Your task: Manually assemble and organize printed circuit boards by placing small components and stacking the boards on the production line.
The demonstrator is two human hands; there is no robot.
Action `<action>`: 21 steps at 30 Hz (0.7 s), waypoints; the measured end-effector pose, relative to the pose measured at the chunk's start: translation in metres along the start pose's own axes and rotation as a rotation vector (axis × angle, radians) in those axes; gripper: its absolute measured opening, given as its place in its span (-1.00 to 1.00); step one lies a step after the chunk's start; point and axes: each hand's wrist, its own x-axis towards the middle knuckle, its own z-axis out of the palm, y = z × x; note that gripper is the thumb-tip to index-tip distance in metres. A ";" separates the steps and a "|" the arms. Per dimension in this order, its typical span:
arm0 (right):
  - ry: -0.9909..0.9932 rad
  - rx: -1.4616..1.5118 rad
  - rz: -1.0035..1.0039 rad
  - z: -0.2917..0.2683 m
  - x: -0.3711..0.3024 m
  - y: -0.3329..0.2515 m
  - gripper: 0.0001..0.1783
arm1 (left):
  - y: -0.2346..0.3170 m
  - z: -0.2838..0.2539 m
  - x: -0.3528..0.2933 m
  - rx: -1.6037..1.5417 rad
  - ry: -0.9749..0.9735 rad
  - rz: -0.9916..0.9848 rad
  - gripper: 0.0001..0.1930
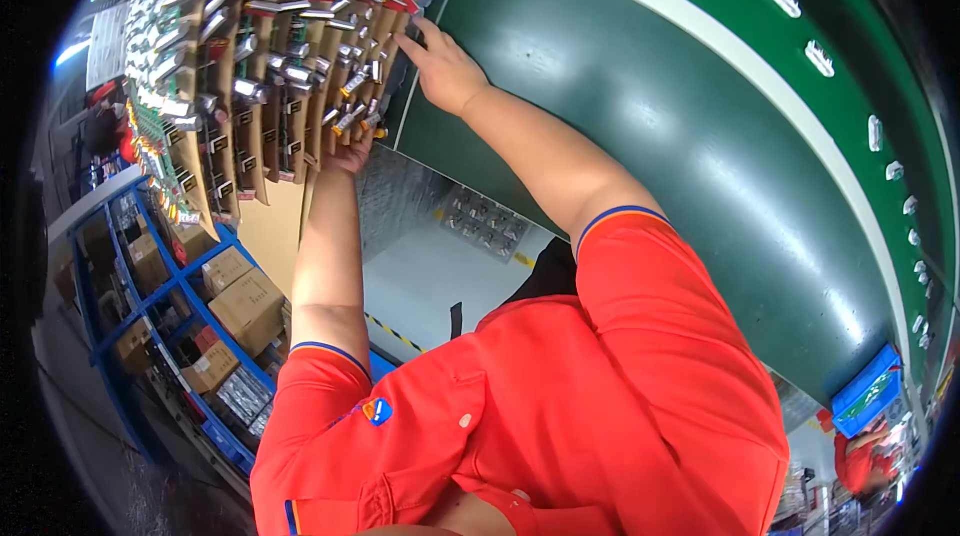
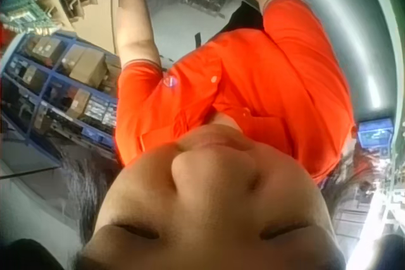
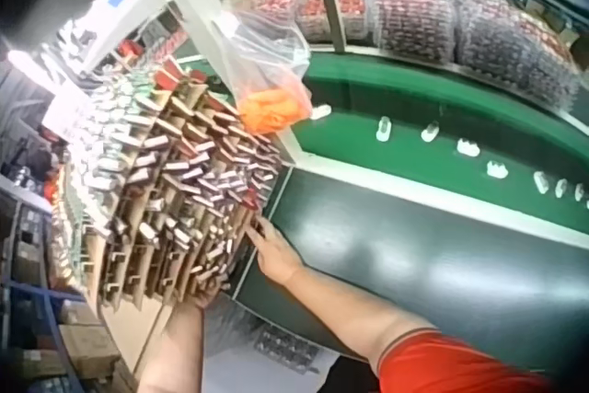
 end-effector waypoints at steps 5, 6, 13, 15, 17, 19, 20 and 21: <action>0.019 -0.222 -0.099 -0.004 0.014 -0.009 -0.39 | 0.014 -0.017 0.023 0.028 0.101 0.001 -0.55; 0.022 -0.292 -0.139 -0.006 0.015 -0.014 -0.41 | 0.017 -0.021 0.027 0.036 0.108 -0.003 -0.55; -0.008 -0.491 -0.247 -0.010 0.024 -0.020 -0.48 | 0.031 -0.033 0.035 0.047 -0.499 -0.107 -0.62; -0.025 -0.514 -0.249 -0.010 0.025 -0.017 -0.48 | 0.026 -0.022 0.033 0.047 -0.367 -0.066 -0.63; 0.011 -0.513 -0.245 -0.010 0.024 -0.018 -0.48 | 0.024 -0.013 0.028 0.050 -0.154 0.000 -0.66; 0.027 -0.512 -0.247 -0.010 0.028 -0.021 -0.48 | 0.033 -0.010 0.028 0.015 -0.077 -0.025 -0.63; 0.042 -0.520 -0.248 -0.012 0.031 -0.022 -0.48 | 0.035 -0.005 0.028 0.028 -0.044 -0.032 -0.57; 0.082 -0.554 -0.258 -0.014 0.032 -0.024 -0.56 | 0.036 -0.002 0.027 0.064 0.024 -0.018 -0.59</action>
